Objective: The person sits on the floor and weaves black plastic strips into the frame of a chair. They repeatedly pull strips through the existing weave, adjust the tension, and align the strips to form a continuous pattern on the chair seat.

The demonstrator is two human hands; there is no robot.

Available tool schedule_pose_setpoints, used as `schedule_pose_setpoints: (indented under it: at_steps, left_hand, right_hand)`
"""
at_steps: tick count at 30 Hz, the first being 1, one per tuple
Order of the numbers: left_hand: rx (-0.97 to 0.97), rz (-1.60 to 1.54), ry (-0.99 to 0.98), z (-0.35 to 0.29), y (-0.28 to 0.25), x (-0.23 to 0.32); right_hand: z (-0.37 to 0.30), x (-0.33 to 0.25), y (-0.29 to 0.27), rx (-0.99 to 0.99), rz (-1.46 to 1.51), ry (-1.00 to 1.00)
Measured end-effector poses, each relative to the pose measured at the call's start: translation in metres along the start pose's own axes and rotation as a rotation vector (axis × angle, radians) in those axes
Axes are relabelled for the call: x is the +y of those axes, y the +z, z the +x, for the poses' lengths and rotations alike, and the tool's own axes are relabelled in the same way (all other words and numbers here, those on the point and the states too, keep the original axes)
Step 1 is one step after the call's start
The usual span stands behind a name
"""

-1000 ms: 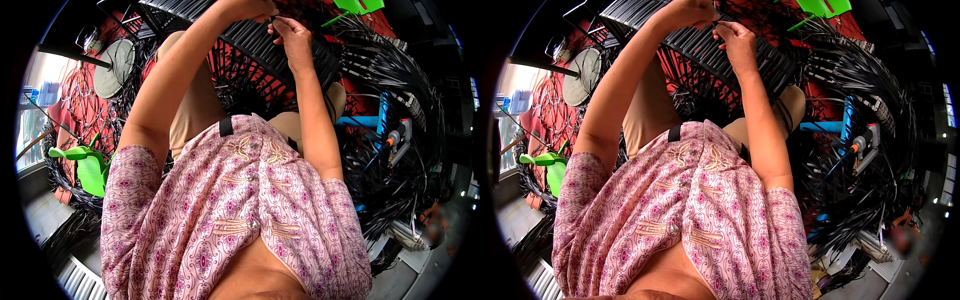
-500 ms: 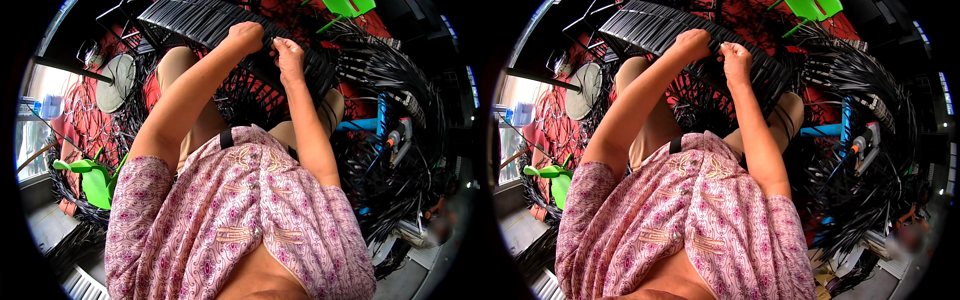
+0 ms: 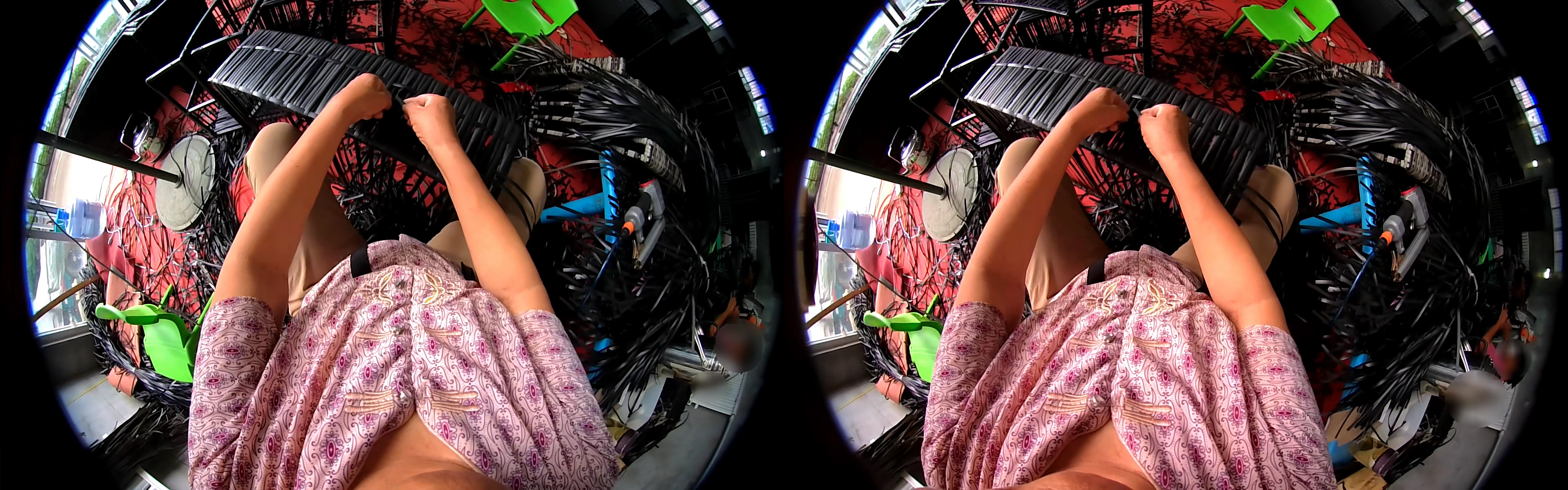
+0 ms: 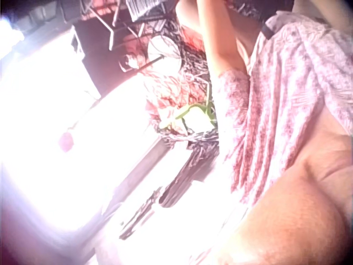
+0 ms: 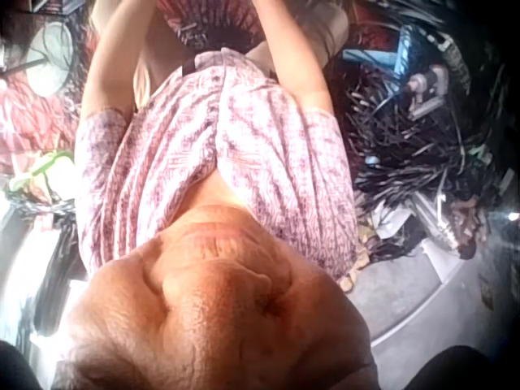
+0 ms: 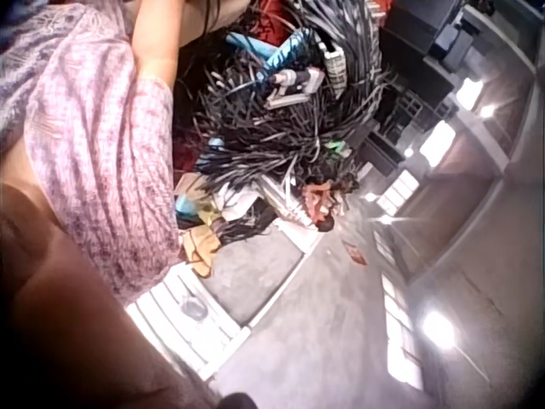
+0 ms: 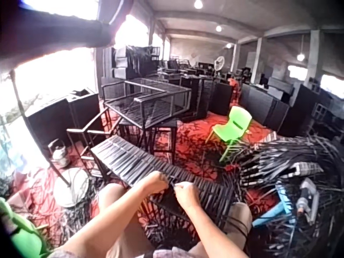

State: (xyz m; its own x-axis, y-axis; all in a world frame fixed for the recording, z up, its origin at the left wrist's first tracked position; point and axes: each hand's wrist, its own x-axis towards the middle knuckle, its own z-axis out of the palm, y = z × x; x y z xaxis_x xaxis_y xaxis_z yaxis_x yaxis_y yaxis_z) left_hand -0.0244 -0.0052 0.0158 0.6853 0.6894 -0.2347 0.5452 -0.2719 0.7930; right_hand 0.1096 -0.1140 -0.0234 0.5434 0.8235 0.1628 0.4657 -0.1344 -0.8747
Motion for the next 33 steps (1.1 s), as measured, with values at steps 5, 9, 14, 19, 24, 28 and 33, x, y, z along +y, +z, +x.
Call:
schedule_pose_setpoints:
  at_steps: [5, 9, 14, 19, 24, 28, 33]
  left_hand:
    - [-0.028, 0.205, 0.229, 0.003, -0.004, -0.018]
    - [-0.054, 0.222, 0.104, 0.002, -0.003, -0.005]
    - [-0.145, 0.462, 0.04, -0.017, -0.011, 0.032]
    - [-0.087, 0.749, 0.174, -0.015, -0.03, 0.013]
    - [0.118, 0.345, 0.136, -0.032, -0.061, 0.006]
    - [0.157, 0.563, 0.292, -0.048, -0.086, 0.044]
    - [0.18, -0.06, 0.322, -0.045, -0.08, 0.029]
  right_hand:
    - [-0.008, -0.027, -0.005, -0.131, -0.078, 0.04]
    - [-0.008, -0.028, -0.007, -0.119, -0.137, -0.023]
    - [-0.005, -0.021, -0.003, -0.123, -0.124, 0.058]
    - [-0.025, -0.053, -0.013, -0.114, -0.06, 0.069]
    - [-0.025, -0.059, -0.009, 0.071, -0.042, -0.182]
    - [-0.008, -0.071, 0.003, -0.078, 0.369, -0.243]
    - [-0.007, -0.089, 0.0, -0.273, 0.561, -0.069]
